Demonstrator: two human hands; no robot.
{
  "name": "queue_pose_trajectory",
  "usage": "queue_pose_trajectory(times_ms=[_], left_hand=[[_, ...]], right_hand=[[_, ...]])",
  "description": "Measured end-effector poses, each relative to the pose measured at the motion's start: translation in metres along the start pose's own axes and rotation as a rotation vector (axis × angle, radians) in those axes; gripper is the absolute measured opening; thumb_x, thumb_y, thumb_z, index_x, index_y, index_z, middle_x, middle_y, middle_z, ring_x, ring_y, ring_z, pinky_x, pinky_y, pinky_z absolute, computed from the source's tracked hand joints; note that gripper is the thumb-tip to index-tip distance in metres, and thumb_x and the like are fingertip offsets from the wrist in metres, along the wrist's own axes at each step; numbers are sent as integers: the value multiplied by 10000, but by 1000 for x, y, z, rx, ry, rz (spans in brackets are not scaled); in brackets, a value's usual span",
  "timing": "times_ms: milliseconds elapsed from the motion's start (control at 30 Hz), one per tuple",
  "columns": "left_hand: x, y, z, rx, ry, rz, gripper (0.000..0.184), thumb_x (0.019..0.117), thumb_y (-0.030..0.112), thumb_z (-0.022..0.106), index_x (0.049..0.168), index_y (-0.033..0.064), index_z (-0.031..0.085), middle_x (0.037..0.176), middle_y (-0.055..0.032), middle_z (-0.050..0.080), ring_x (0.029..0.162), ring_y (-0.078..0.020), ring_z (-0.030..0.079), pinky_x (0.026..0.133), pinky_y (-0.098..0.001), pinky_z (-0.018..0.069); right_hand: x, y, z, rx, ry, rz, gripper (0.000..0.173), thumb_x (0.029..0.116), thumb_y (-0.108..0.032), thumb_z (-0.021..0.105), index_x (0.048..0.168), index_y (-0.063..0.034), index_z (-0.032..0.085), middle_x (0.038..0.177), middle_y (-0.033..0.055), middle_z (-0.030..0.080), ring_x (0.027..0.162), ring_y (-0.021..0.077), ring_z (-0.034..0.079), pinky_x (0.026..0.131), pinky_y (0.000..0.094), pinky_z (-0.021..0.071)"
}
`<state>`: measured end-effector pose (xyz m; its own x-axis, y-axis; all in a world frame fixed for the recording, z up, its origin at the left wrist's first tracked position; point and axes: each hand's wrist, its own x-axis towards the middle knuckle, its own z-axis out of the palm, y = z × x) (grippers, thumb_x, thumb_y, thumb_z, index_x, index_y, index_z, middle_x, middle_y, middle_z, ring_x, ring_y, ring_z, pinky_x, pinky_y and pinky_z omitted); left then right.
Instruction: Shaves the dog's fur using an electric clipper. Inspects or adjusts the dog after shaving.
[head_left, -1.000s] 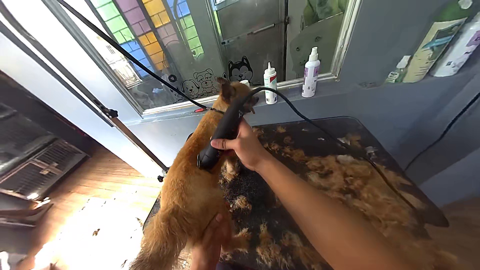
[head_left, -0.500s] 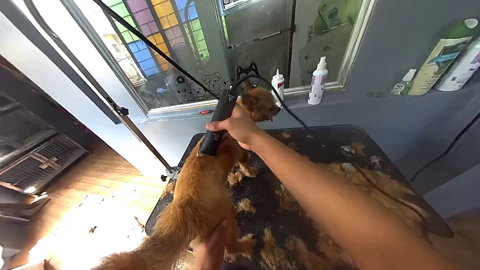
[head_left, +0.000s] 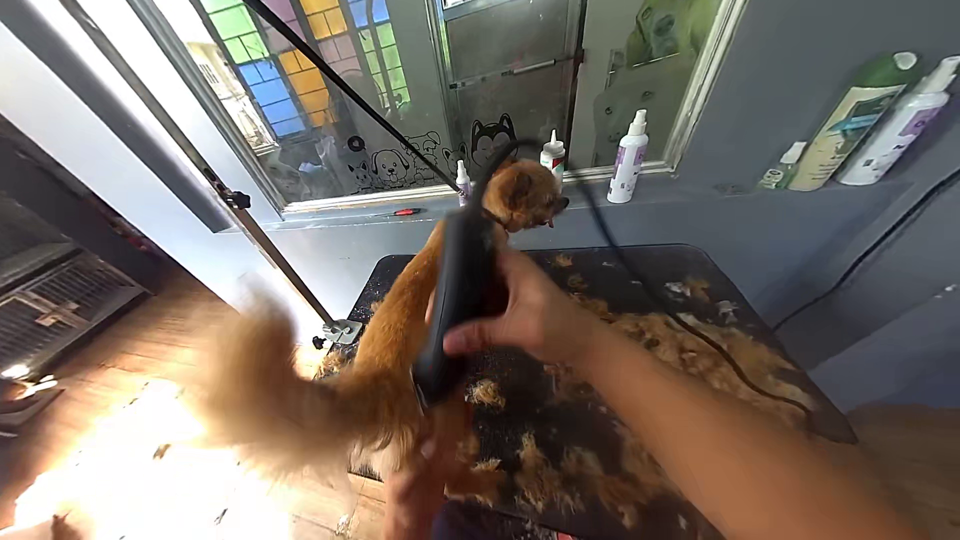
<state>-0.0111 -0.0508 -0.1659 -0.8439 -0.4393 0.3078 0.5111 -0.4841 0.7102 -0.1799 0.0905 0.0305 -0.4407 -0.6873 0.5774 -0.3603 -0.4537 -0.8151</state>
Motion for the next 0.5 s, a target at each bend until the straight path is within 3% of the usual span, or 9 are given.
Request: queue_pose_trajectory(times_ms=[100, 167, 267, 400, 500], left_hand=[[9, 3, 9, -24, 87, -29, 404, 799, 469, 811, 1097, 202, 757, 1035, -36, 772, 973, -165, 740, 856, -398, 620], [11, 6, 14, 0, 93, -33, 439, 801, 564, 773, 1093, 237, 755, 1023, 2, 773, 964, -130, 737, 840, -376, 624], [17, 8, 16, -3, 74, -10, 496, 797, 649, 733, 1111, 264, 734, 1027, 30, 764, 972, -109, 727, 842, -370, 619], [17, 8, 12, -19, -29, -14, 510, 812, 663, 706, 1124, 261, 735, 1060, 26, 754, 1002, -104, 711, 864, -354, 603], [15, 11, 15, 35, -27, -47, 520, 795, 691, 693, 1076, 259, 759, 1010, 24, 760, 952, -94, 718, 834, -339, 606]], right_hand=[[15, 18, -4, -91, 326, -141, 782, 720, -96, 908, 1345, 27, 455, 1127, 137, 688, 1037, 236, 710, 936, 427, 623], [8, 27, 3, -64, 360, -138, 820, 698, -44, 911, 1358, 25, 430, 1127, 155, 684, 1032, 258, 715, 923, 435, 632], [-28, 27, 27, -115, 297, -101, 792, 728, -86, 901, 1359, -6, 430, 1113, 109, 696, 1013, 216, 719, 894, 412, 642], [-85, 40, 59, -395, 176, -160, 592, 807, -253, 862, 1262, -30, 557, 1119, 38, 703, 1033, 123, 698, 886, 354, 635], [-100, 32, 56, -582, -117, -9, 507, 850, -352, 813, 1239, -84, 627, 1065, 1, 706, 1019, 67, 669, 888, 305, 589]])
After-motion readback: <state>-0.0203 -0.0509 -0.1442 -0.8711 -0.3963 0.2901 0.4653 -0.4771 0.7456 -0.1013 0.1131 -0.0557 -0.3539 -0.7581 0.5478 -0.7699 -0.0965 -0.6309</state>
